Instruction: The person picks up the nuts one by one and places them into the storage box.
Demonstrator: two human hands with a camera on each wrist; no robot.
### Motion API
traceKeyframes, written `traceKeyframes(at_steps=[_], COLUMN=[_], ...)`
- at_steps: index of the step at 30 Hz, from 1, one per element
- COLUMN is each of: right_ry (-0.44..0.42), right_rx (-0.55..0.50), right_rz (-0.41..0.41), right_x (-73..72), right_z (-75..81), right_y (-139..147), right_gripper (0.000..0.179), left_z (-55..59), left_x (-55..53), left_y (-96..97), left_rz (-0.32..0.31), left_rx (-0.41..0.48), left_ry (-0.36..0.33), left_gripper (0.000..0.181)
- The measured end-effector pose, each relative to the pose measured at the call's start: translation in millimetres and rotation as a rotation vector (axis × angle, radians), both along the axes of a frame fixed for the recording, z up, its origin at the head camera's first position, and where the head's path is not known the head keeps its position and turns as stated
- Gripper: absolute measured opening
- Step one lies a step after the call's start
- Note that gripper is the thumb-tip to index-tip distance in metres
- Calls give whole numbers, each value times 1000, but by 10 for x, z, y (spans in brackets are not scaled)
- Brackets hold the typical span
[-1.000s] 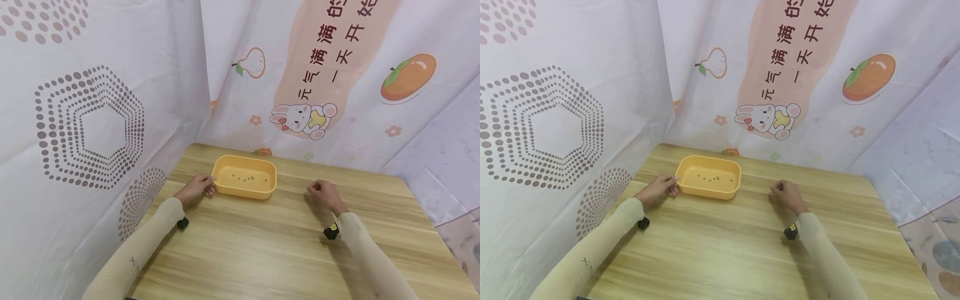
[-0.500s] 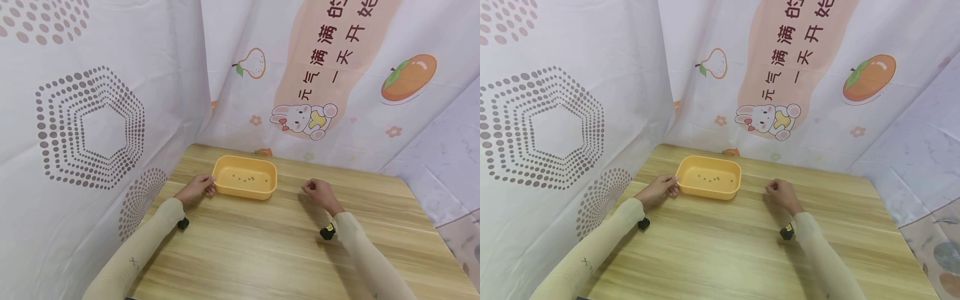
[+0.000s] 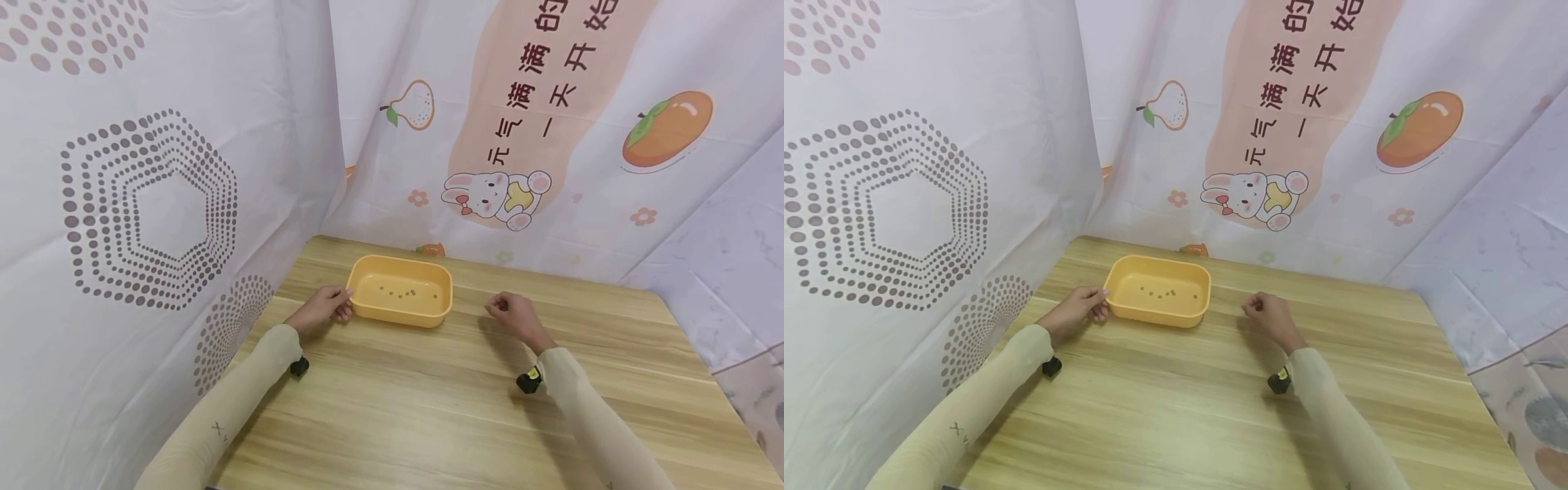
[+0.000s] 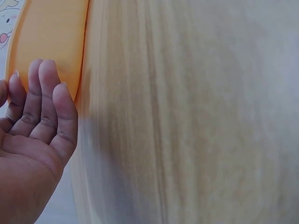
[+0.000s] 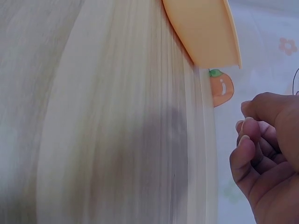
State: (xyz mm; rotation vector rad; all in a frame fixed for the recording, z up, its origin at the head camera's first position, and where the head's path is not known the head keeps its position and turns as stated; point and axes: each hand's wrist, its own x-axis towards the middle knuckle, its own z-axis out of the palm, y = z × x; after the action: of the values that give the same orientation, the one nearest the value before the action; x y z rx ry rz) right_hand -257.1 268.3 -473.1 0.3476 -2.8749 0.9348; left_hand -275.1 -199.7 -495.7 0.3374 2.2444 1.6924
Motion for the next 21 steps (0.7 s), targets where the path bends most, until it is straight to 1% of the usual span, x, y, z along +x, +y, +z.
traceKeyframes(at_steps=[10, 15, 21], right_ry=[4, -24, -21], right_rx=[-30, -47, -58], right_rz=[9, 28, 46], right_x=[7, 21, 57], right_z=[17, 21, 67], right_y=[-136, -202, -290], right_gripper=[16, 16, 13], left_z=[55, 43, 8], left_x=[14, 2, 3], left_y=[14, 18, 3], left_rz=[-3, -6, 6], left_rx=[-13, -38, -25], left_ry=[-12, -6, 5], left_gripper=[42, 38, 41])
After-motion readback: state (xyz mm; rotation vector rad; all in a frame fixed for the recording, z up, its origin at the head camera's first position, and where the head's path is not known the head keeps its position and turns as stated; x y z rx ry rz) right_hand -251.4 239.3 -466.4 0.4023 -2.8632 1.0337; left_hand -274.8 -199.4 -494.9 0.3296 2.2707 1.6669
